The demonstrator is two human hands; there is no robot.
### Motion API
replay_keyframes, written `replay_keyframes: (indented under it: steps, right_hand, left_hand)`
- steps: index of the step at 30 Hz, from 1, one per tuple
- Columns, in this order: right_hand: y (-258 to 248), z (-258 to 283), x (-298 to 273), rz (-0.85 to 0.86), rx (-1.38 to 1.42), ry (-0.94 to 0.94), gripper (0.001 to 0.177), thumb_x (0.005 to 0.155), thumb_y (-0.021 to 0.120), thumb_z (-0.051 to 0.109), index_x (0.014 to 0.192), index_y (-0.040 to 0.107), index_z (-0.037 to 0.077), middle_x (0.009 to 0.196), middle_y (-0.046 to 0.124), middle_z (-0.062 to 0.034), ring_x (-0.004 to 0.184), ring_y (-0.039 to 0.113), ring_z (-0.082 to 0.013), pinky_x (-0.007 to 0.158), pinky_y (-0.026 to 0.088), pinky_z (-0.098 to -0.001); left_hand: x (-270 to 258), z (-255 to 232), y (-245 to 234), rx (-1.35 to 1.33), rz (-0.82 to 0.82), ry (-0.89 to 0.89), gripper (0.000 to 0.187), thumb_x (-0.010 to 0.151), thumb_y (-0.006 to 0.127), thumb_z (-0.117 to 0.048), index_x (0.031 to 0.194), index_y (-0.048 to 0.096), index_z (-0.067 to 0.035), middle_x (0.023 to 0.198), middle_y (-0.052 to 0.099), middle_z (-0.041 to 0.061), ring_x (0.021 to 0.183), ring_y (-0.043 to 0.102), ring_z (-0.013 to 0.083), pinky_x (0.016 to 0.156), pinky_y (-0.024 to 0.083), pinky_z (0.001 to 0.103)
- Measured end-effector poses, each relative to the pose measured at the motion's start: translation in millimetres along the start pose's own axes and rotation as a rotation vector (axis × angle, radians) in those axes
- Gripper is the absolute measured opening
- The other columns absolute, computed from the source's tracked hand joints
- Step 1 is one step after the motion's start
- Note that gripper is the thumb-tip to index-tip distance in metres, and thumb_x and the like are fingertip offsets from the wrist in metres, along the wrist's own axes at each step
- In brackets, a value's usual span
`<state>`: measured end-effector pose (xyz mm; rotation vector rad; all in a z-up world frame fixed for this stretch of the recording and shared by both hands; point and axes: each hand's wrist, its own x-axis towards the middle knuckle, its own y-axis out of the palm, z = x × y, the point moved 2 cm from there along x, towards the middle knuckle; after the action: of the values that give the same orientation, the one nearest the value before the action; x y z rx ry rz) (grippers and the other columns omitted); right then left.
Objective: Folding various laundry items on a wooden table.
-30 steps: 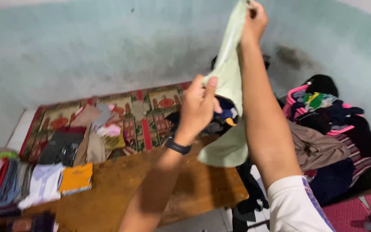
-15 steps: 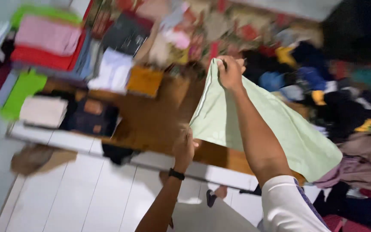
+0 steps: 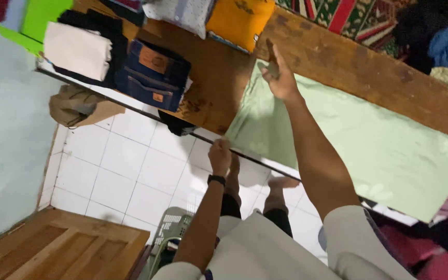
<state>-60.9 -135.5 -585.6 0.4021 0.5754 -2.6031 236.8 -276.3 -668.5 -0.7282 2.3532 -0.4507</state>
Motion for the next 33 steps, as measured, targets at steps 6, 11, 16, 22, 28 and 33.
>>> replay_keyframes:
  steps: [6, 11, 16, 22, 28, 33]
  right_hand:
    - [-15, -76, -96, -0.403, -0.237, -0.371, 0.082, 0.087, 0.066, 0.0, 0.162, 0.033, 0.006, 0.167, 0.033, -0.0221, 0.157, 0.03, -0.0397, 0.128, 0.028, -0.0478]
    - [-42, -167, -206, -0.68, -0.496, -0.263, 0.065, 0.094, 0.069, 0.003, 0.155, 0.046, 0.002, 0.16, 0.041, -0.0261, 0.151, 0.039, -0.0428, 0.127, 0.035, -0.0521]
    - [-101, -222, -270, -0.785, -0.652, 0.039, 0.056, 0.093, 0.07, 0.009, 0.145, 0.054, 0.001, 0.156, 0.043, -0.0315, 0.145, 0.04, -0.0488, 0.118, 0.031, -0.063]
    - [-166, -273, -328, -0.809, -0.596, 0.167, 0.056, 0.096, 0.067, 0.012, 0.148, 0.052, 0.001, 0.158, 0.04, -0.0303, 0.147, 0.038, -0.0497, 0.12, 0.027, -0.0629]
    - [-233, -324, -336, -0.842, -0.572, 0.188, 0.057, 0.099, 0.065, 0.02, 0.151, 0.05, 0.003, 0.164, 0.034, -0.0243, 0.15, 0.033, -0.0485, 0.121, 0.024, -0.0639]
    - [-304, -378, -340, -0.913, -0.632, 0.261, 0.058, 0.101, 0.063, 0.021, 0.153, 0.047, 0.002, 0.164, 0.033, -0.027, 0.149, 0.03, -0.0501, 0.121, 0.022, -0.0642]
  left_hand:
    - [-3, -96, 6, 0.393, -0.285, -0.041, 0.036, 0.101, 0.054, -0.038, 0.113, 0.065, -0.006, 0.121, 0.064, 0.015, 0.12, 0.056, 0.0347, 0.1, 0.043, 0.055]
    - [13, -122, 76, 0.572, -0.167, 0.841, 0.054, 0.104, 0.053, -0.038, 0.147, 0.048, -0.006, 0.157, 0.043, 0.02, 0.147, 0.036, 0.038, 0.117, 0.029, 0.064]
    - [61, -100, 106, 1.035, 0.236, 0.673, 0.08, 0.096, 0.056, -0.048, 0.157, 0.028, -0.004, 0.165, 0.023, 0.02, 0.153, 0.017, 0.0382, 0.116, 0.014, 0.071]
    - [104, -87, 73, 1.232, 0.031, 0.823, 0.089, 0.098, 0.054, -0.056, 0.159, 0.032, 0.007, 0.168, 0.029, 0.025, 0.157, 0.023, 0.0376, 0.111, 0.017, 0.078]
    - [74, -131, 89, 1.295, 0.049, 0.855, 0.083, 0.099, 0.056, -0.045, 0.16, 0.039, 0.008, 0.171, 0.028, 0.027, 0.159, 0.022, 0.043, 0.118, 0.014, 0.076]
    - [-9, -140, 203, 0.982, 0.116, 0.915, 0.076, 0.103, 0.054, -0.036, 0.164, 0.034, 0.003, 0.174, 0.021, 0.026, 0.163, 0.019, 0.0437, 0.125, 0.006, 0.07]
